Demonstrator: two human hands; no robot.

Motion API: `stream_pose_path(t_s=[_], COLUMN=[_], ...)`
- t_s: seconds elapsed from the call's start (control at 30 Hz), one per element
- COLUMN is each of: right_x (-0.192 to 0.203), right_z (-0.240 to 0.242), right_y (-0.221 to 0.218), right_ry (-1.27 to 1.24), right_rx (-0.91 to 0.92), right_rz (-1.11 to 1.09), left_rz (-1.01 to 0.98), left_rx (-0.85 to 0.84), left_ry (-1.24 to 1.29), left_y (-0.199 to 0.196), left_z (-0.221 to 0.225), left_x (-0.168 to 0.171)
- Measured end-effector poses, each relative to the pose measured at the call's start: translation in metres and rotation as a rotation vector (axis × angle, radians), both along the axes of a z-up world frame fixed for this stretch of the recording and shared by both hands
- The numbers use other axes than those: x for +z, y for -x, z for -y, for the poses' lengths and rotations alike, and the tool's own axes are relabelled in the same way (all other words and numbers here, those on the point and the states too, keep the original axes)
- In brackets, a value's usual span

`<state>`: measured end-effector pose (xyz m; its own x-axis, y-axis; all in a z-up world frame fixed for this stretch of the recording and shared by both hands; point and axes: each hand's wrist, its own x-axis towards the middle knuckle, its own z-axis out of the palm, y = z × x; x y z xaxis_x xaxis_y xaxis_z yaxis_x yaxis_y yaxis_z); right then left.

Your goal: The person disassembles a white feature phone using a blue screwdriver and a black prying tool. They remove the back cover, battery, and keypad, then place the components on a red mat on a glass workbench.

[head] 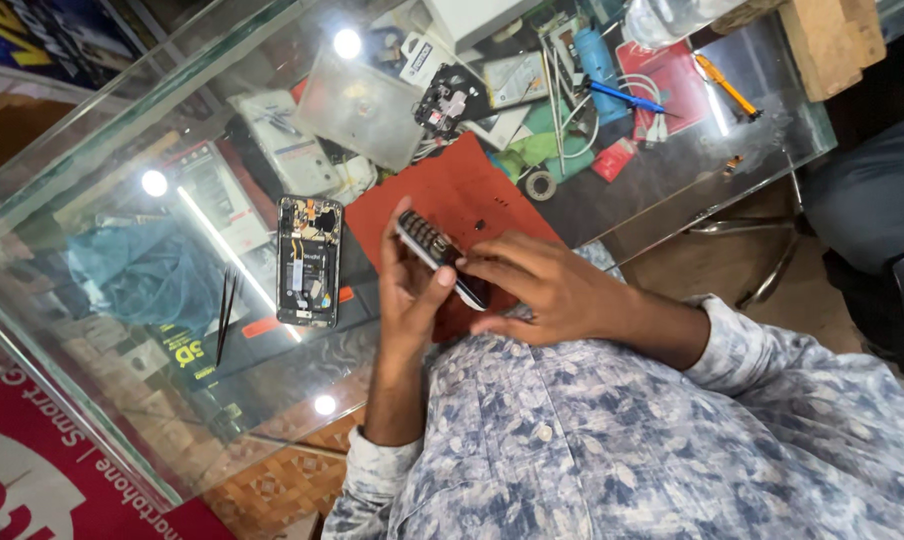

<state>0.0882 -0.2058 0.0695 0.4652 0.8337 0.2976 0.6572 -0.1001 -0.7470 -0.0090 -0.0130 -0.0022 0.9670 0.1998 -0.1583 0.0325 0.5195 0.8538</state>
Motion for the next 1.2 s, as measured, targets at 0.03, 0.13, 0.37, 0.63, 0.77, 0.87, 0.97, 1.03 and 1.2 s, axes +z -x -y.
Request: stream_pose_path(t_s=[0.03, 0.13, 0.37, 0.63, 0.77, 0.87, 0.97, 1.03, 1.2], right_x=[-0.002, -0.008, -0.014, -0.062, -0.062, -0.044, -0.023, -0.017, -0.020], right_z=[-0.002, -0.006, 0.010, 0.038, 0.034, 0.026, 0.012, 0.002, -0.010], right_y=[0.000, -0.003, -0.031, -0.066, -0.064, -0.055, -0.036, -0.021, -0.010], right_ry=[0.006, 0.019, 0.200, 0.464, 0.446, 0.340, 0.206, 0.140, 0.097], right_rx=[0.013, 0.056, -0.513, -0.750, -0.748, -0.661, -0.360, -0.121, 0.059], right_rz=[0.015, 0.031, 0.190, 0.194, 0.237, 0.172, -0.114, -0.207, -0.219], left_rz=[0.005, -0.003, 0.032, 0.184, 0.201, 0.186, 0.147, 0.103, 0.126], left_rx=[0.001, -0.044, 0.057, 0.181, 0.178, 0.169, 0.123, 0.082, 0.030], left_ry=[0.055, 0.091, 0.109, -0.032, -0.021, 0.038, 0.177, 0.305, 0.193], left_y=[0.000, 0.001, 0.002, 0.002, 0.003, -0.001, -0.001, -0.003, -0.004], left_z=[0.003, -0.001, -0.001, -0.003, -0.001, -0.003, -0.005, -0.006, -0.004], left_x=[-0.001, 0.001, 0.000, -0.022, -0.027, -0.029, -0.023, -0.017, -0.008])
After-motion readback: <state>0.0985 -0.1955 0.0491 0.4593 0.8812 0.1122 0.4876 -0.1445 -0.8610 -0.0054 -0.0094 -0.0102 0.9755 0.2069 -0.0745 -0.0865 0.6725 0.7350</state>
